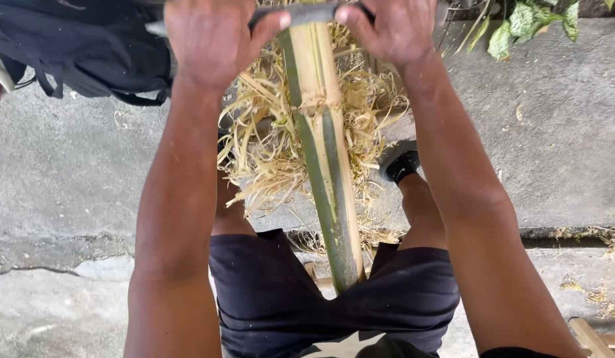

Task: Shave the outer layer of a bamboo stalk using a drawknife-like blade tool.

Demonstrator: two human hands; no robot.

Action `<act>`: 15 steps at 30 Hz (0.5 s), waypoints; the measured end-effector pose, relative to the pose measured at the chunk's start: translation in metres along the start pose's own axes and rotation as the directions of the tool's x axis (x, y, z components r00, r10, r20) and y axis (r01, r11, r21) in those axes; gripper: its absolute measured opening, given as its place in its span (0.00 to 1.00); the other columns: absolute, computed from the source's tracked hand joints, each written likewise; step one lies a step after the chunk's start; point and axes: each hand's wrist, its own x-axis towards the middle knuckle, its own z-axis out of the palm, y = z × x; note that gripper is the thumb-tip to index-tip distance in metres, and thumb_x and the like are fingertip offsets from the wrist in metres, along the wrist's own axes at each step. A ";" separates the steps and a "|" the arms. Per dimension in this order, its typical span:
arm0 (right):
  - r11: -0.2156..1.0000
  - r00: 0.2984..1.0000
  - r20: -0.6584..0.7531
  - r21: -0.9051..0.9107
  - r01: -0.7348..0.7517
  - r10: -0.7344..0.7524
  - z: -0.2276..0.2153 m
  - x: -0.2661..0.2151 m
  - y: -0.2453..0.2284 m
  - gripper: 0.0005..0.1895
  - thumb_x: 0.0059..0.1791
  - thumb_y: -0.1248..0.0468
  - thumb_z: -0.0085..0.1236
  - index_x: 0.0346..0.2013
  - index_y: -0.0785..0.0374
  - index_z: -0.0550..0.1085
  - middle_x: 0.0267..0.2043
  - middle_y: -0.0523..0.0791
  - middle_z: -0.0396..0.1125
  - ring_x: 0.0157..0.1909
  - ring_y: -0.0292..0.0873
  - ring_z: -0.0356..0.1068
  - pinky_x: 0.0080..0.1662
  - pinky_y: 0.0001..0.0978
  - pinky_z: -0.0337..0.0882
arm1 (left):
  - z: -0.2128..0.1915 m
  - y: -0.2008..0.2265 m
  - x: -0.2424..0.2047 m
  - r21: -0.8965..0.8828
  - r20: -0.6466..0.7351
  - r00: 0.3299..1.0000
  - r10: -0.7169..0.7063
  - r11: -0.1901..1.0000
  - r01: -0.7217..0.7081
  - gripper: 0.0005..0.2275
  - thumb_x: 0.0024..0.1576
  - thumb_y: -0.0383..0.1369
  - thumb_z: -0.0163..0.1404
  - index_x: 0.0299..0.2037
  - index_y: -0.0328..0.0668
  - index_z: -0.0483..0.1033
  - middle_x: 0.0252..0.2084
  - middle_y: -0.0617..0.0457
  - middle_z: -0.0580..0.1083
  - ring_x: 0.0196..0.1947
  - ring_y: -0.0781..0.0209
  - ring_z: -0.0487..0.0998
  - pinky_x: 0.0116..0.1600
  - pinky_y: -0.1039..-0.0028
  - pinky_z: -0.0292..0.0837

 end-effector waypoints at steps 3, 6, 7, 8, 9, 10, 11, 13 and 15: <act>1.000 0.998 0.061 -0.026 -0.004 0.006 -0.014 -0.026 -0.018 0.38 0.62 0.35 0.30 0.15 0.51 0.61 0.13 0.36 0.47 0.14 0.35 0.47 0.18 0.36 0.52 | -0.015 0.023 -0.008 0.019 0.085 0.995 -0.045 0.999 0.043 0.30 0.65 0.66 0.42 0.19 0.55 0.66 0.16 0.65 0.59 0.14 0.69 0.58 0.20 0.73 0.52; 0.998 0.990 0.128 -0.016 -0.061 0.062 -0.032 -0.062 -0.051 0.37 0.61 0.34 0.29 0.15 0.50 0.61 0.12 0.35 0.47 0.13 0.34 0.46 0.18 0.34 0.51 | -0.032 0.056 -0.036 0.037 0.127 0.989 -0.076 0.997 0.072 0.31 0.64 0.67 0.39 0.16 0.57 0.63 0.13 0.66 0.57 0.11 0.70 0.54 0.17 0.74 0.49; 0.996 0.986 0.141 -0.026 -0.086 0.088 -0.038 -0.073 -0.059 0.37 0.60 0.33 0.28 0.15 0.49 0.61 0.12 0.34 0.46 0.12 0.33 0.46 0.17 0.33 0.51 | -0.033 0.066 -0.046 0.018 0.128 0.988 -0.090 0.996 0.089 0.30 0.62 0.66 0.37 0.15 0.57 0.62 0.13 0.66 0.57 0.11 0.70 0.53 0.17 0.74 0.48; 0.995 0.986 0.136 -0.033 -0.089 0.093 -0.051 -0.060 -0.066 0.37 0.60 0.33 0.28 0.15 0.49 0.61 0.12 0.34 0.46 0.12 0.33 0.46 0.17 0.33 0.51 | -0.036 0.070 -0.050 0.015 0.124 0.989 -0.083 0.997 0.082 0.30 0.62 0.66 0.37 0.15 0.57 0.62 0.13 0.66 0.57 0.11 0.70 0.53 0.17 0.74 0.48; 0.997 0.983 0.171 -0.026 -0.068 0.072 -0.063 -0.047 -0.071 0.39 0.61 0.32 0.30 0.15 0.51 0.61 0.13 0.35 0.46 0.14 0.34 0.47 0.20 0.34 0.53 | -0.038 0.074 -0.054 -0.092 0.138 0.981 -0.133 0.985 0.146 0.31 0.67 0.65 0.35 0.18 0.55 0.63 0.16 0.65 0.58 0.15 0.72 0.55 0.21 0.75 0.51; 0.999 0.979 0.199 -0.020 -0.044 0.047 -0.073 -0.032 -0.076 0.41 0.62 0.30 0.33 0.16 0.54 0.60 0.14 0.37 0.46 0.16 0.35 0.49 0.22 0.36 0.55 | -0.038 0.074 -0.058 -0.195 0.151 0.972 -0.178 0.959 0.206 0.32 0.71 0.65 0.32 0.20 0.53 0.63 0.19 0.65 0.60 0.19 0.73 0.56 0.24 0.75 0.53; 0.999 0.981 0.188 -0.028 -0.044 0.049 -0.053 -0.039 -0.061 0.41 0.62 0.30 0.33 0.16 0.54 0.60 0.14 0.37 0.46 0.16 0.35 0.49 0.22 0.36 0.55 | -0.031 0.064 -0.052 -0.194 0.143 0.975 -0.168 0.962 0.194 0.32 0.71 0.65 0.32 0.20 0.53 0.63 0.19 0.65 0.60 0.19 0.73 0.56 0.24 0.75 0.53; 1.000 0.994 0.111 -0.004 0.019 -0.019 -0.019 -0.056 -0.028 0.35 0.62 0.35 0.36 0.16 0.49 0.64 0.12 0.34 0.48 0.12 0.35 0.48 0.16 0.35 0.50 | -0.014 0.053 -0.045 -0.015 0.227 0.965 -0.134 0.990 0.141 0.30 0.63 0.65 0.44 0.15 0.55 0.65 0.12 0.65 0.59 0.09 0.68 0.57 0.15 0.73 0.51; 1.000 0.997 0.079 -0.005 -0.026 0.026 -0.022 -0.031 -0.026 0.37 0.61 0.34 0.37 0.15 0.51 0.63 0.13 0.36 0.48 0.13 0.37 0.50 0.18 0.36 0.52 | -0.019 0.032 -0.013 -0.026 0.157 0.984 -0.084 0.996 0.089 0.29 0.63 0.64 0.49 0.18 0.53 0.68 0.15 0.62 0.63 0.13 0.65 0.61 0.19 0.72 0.54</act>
